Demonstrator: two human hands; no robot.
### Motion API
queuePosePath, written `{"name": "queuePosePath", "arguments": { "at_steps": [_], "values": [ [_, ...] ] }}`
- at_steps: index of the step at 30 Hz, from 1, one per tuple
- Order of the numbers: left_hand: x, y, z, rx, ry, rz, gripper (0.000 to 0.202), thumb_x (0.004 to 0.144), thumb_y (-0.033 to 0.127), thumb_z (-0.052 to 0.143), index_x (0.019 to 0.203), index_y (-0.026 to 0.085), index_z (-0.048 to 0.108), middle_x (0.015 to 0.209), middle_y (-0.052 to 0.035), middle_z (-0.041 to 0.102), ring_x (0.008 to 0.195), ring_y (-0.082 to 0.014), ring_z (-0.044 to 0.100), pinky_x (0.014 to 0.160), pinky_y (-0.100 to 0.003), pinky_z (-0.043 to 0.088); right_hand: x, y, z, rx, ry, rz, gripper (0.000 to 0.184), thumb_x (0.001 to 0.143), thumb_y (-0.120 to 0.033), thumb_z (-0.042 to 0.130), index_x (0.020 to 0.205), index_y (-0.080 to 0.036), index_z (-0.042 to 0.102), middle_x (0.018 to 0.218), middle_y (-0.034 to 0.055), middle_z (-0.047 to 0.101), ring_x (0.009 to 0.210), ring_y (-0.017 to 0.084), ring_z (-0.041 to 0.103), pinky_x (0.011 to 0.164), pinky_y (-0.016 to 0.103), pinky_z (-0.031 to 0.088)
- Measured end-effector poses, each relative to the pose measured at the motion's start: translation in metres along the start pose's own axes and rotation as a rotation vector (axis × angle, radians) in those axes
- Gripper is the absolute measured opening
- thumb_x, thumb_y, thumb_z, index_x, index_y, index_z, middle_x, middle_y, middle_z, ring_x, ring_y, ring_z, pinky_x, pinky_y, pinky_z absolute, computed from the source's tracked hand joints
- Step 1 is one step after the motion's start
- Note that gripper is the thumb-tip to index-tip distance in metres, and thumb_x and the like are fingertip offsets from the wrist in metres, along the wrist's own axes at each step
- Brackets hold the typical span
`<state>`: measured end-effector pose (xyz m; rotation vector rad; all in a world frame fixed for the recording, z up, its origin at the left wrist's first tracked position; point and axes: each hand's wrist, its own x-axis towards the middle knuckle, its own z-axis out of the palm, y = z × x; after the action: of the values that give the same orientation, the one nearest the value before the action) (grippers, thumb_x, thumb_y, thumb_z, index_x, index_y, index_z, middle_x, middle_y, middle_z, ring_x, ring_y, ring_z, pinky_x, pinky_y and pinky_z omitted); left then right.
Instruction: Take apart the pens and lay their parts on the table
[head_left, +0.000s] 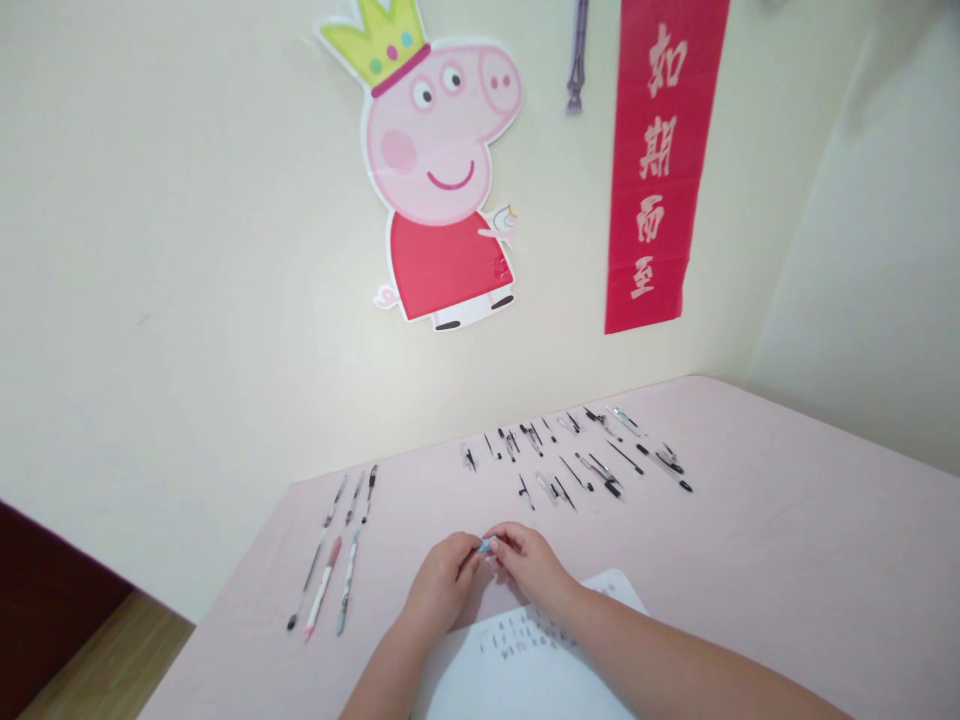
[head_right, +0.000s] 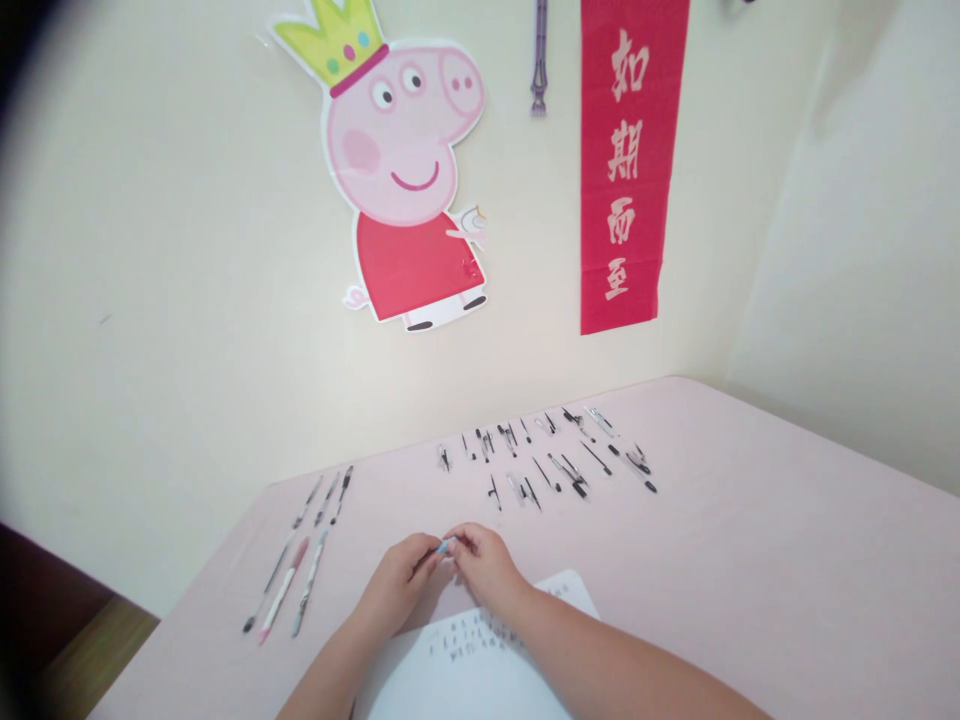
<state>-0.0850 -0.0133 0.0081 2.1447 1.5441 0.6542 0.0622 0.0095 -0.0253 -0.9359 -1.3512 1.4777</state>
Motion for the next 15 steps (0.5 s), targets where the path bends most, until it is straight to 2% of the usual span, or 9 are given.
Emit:
{"name": "queuePosePath", "arguments": {
  "at_steps": [15],
  "values": [
    [-0.0004,-0.0024,-0.0021,-0.015,0.004,-0.031,0.026,0.084,0.029,0.042,0.091,0.021,0.065,0.092,-0.0045,0.068,0.086,-0.0174,0.059,0.078,-0.026,0.042,-0.0014,-0.0022,0.0005,0.001,0.006,0.000,0.027,0.071,-0.042,0.057,0.078,-0.017,0.060,0.056,-0.0033,0.052,0.048,0.010,0.047,0.045,0.022,0.037]
  ]
}}
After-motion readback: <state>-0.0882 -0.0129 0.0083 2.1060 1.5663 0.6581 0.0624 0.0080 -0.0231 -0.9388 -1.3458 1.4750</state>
